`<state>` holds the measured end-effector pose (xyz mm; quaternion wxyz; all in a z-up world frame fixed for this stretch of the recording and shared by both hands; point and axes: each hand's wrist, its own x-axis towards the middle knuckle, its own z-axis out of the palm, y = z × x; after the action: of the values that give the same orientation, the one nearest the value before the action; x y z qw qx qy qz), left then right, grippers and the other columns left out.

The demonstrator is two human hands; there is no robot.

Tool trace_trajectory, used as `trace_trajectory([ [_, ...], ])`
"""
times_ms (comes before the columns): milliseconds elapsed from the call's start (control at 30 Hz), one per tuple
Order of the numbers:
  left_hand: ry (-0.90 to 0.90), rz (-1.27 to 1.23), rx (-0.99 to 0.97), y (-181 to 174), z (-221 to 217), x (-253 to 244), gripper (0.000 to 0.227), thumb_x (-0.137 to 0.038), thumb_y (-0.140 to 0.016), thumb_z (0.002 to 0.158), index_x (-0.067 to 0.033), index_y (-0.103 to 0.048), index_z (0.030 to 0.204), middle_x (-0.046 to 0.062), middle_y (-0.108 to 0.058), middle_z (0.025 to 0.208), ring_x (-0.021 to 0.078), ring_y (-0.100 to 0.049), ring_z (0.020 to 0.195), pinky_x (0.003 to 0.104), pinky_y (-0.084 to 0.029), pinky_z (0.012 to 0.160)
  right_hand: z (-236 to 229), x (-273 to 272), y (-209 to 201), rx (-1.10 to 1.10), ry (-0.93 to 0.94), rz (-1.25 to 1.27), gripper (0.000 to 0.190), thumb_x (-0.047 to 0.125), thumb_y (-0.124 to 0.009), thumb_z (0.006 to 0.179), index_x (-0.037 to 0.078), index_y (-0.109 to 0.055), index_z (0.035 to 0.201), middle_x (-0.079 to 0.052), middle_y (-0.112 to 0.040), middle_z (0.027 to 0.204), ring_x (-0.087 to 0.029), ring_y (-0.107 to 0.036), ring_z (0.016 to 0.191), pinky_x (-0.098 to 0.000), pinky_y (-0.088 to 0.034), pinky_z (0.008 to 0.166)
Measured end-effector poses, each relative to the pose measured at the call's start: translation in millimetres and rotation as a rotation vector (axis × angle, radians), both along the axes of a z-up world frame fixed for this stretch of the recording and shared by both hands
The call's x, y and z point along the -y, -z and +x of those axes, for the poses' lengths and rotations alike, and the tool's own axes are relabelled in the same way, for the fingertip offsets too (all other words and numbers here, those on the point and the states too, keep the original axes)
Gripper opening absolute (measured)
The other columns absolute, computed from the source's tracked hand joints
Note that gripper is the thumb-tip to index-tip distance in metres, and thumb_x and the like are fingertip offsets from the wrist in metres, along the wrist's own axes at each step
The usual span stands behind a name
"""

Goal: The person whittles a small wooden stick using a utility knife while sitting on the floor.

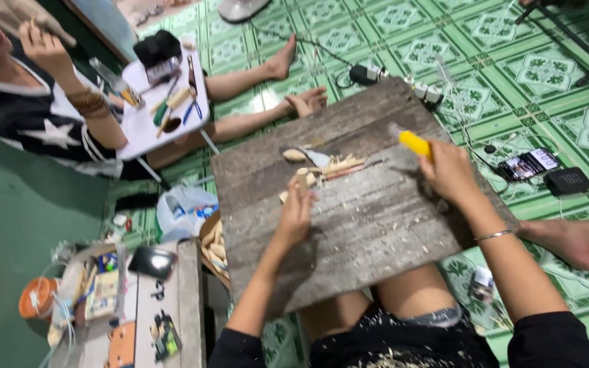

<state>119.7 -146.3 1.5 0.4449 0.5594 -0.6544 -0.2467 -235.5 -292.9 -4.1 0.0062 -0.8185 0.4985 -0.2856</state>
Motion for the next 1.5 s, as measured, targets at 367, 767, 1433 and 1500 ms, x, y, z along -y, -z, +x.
trace_trajectory([
  [367, 0.204, 0.121, -0.968, 50.4, -23.9, 72.6, 0.052, -0.014, -0.046, 0.106, -0.0037, -0.023, 0.151, 0.009, -0.049, 0.078, 0.0112, -0.047, 0.052, 0.023, -0.041, 0.044, 127.6, 4.8, -55.1, 0.355, -0.196, 0.335, 0.036, 0.037, -0.063, 0.1, 0.01, -0.066, 0.123, -0.023, -0.072, 0.103, -0.046, -0.068, 0.1, -0.0535, -0.053, 0.084],
  [767, 0.281, 0.264, -1.06, 29.6, -26.1, 58.8, 0.07, -0.005, -0.06, 0.103, -0.0156, -0.023, 0.16, -0.001, -0.044, 0.067, 0.0037, -0.034, 0.043, 0.018, -0.033, 0.035, 135.3, -7.8, -43.4, 0.218, -0.475, 0.232, 0.03, 0.037, -0.083, 0.077, 0.018, -0.078, 0.099, -0.008, -0.079, 0.086, -0.029, -0.076, 0.081, -0.0369, -0.058, 0.071],
  [1433, -0.031, 0.327, -0.96, 31.7, -24.9, 54.6, 0.067, -0.01, -0.066, 0.101, -0.01, -0.032, 0.158, 0.003, -0.045, 0.058, 0.0086, -0.045, 0.037, 0.022, -0.04, 0.034, 141.9, -10.7, -46.4, 0.18, -0.388, 0.306, 0.025, 0.034, -0.082, 0.081, 0.022, -0.08, 0.103, -0.003, -0.073, 0.069, -0.027, -0.073, 0.064, -0.0324, -0.056, 0.056],
  [1500, 0.009, 0.332, -0.873, 10.0, -26.2, 55.6, 0.072, -0.009, -0.069, 0.098, -0.007, -0.031, 0.158, 0.0, -0.053, 0.069, 0.0042, -0.055, 0.047, 0.018, -0.044, 0.039, 137.4, -6.5, -50.9, 0.125, -0.414, 0.308, 0.027, 0.037, -0.081, 0.079, 0.025, -0.08, 0.102, -0.004, -0.072, 0.068, -0.029, -0.073, 0.066, -0.0369, -0.056, 0.058],
])
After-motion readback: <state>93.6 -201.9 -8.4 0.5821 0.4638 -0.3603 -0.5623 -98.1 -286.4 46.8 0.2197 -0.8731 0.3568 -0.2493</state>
